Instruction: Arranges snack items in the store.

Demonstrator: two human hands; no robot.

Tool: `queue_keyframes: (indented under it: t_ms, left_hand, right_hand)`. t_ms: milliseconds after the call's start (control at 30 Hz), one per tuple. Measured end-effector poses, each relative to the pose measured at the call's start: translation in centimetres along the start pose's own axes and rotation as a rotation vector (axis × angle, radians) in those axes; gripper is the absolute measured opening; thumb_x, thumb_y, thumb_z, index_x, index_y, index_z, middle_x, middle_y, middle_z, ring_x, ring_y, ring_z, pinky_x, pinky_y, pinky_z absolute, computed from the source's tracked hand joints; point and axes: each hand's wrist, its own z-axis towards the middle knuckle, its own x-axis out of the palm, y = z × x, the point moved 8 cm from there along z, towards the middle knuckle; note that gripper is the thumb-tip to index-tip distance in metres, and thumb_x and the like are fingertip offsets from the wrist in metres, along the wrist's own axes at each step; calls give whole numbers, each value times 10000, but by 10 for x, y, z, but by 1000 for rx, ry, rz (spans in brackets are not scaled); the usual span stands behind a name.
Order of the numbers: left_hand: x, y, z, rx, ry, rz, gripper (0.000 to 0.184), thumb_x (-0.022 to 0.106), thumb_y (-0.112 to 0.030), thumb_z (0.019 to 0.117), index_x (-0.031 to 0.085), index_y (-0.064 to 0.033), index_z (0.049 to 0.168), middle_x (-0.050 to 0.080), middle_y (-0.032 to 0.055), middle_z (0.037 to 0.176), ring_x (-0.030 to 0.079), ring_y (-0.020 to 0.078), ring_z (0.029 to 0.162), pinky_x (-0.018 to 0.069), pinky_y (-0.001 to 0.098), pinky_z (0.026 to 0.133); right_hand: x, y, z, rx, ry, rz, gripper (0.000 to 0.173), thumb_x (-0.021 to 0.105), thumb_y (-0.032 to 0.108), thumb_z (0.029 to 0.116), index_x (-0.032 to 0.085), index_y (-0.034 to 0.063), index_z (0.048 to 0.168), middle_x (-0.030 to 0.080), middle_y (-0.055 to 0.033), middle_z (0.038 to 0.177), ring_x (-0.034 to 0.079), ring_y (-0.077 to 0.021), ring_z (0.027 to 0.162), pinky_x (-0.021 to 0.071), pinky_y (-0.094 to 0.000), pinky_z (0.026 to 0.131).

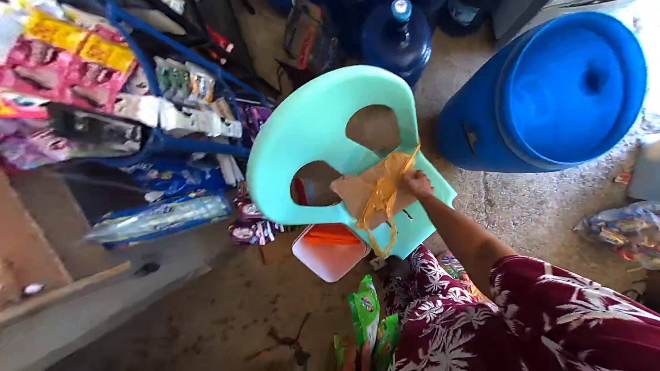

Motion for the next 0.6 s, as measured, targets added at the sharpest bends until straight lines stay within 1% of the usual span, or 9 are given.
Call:
queue_keyframes:
  t_ms: [33, 100, 133, 200, 300, 367, 467, 500, 600]
  left_hand:
    - [-2, 1, -2, 4, -16, -5, 343, 580, -192, 993, 663, 112, 856, 610, 155, 610, 597, 195, 515, 527, 361, 540]
    - [-4, 7, -10, -1, -47, -7, 360, 577, -220, 987, 656, 95, 834, 582, 130, 582, 572, 173, 496, 509, 341, 519]
    - [-5, 10, -14, -7, -56, -10, 365, 573, -233, 991, 651, 85, 831, 572, 119, 577, 565, 162, 491, 502, 331, 513]
    - [-7, 13, -23, -16, -76, -29, 352, 567, -227, 997, 649, 76, 837, 570, 111, 573, 564, 149, 489, 504, 323, 510]
    - [-12, 14, -37, -12, -130, -56, 344, 571, -225, 1002, 641, 63, 828, 549, 82, 559, 539, 114, 473, 488, 289, 493]
    - [-15, 13, -42, -15, -155, -73, 333, 578, -223, 1000, 636, 53, 822, 546, 75, 557, 536, 104, 473, 482, 280, 492]
    - [-23, 11, -48, -27, -197, -89, 332, 574, -224, 1008, 629, 56, 838, 537, 73, 573, 531, 116, 494, 480, 292, 510]
    - [-26, 11, -50, -20, -223, -87, 340, 562, -244, 1009, 628, 44, 841, 531, 60, 568, 527, 109, 487, 481, 292, 501]
    - [-35, 9, -49, 8, -290, -94, 375, 547, -276, 1010, 636, 42, 833, 535, 58, 566, 526, 119, 483, 479, 310, 494]
  right_hand:
    - [-1, 1, 2, 6, 16, 62, 698, 613, 539, 961, 522, 45, 1446, 599, -271, 1368, 524, -467, 1315, 344, -735, 1060]
    - [-6, 6, 6, -14, 7, 122, 708, 625, 563, 951, 532, 47, 1427, 645, -273, 1276, 600, -466, 1206, 446, -705, 967]
    - [-10, 12, 6, -31, 5, 95, 698, 638, 559, 954, 551, 36, 1406, 651, -275, 1261, 614, -463, 1183, 466, -686, 950]
    - [-17, 27, 3, -82, 24, -47, 551, 635, 456, 1002, 628, -1, 1310, 651, -289, 1252, 612, -470, 1190, 463, -679, 965]
    - [-19, 45, -15, -127, 21, -186, 408, 614, 394, 1016, 693, 44, 1210, 680, -258, 1194, 636, -460, 1146, 484, -689, 907]
    - [-31, 51, -37, -142, -23, -188, 385, 599, 382, 1020, 695, 55, 1198, 690, -251, 1165, 650, -459, 1111, 488, -692, 873]
    - [-61, 38, -69, -177, -50, -145, 437, 604, 363, 1029, 664, -11, 1248, 662, -309, 1196, 624, -505, 1139, 461, -716, 924]
    - [-72, 29, -77, -185, -64, -143, 436, 615, 350, 1026, 664, -29, 1235, 660, -322, 1188, 621, -515, 1138, 456, -717, 933]
    - [-89, 8, -98, -214, -89, -127, 381, 650, 299, 1001, 680, -55, 1140, 672, -326, 1072, 641, -513, 1040, 467, -709, 869]
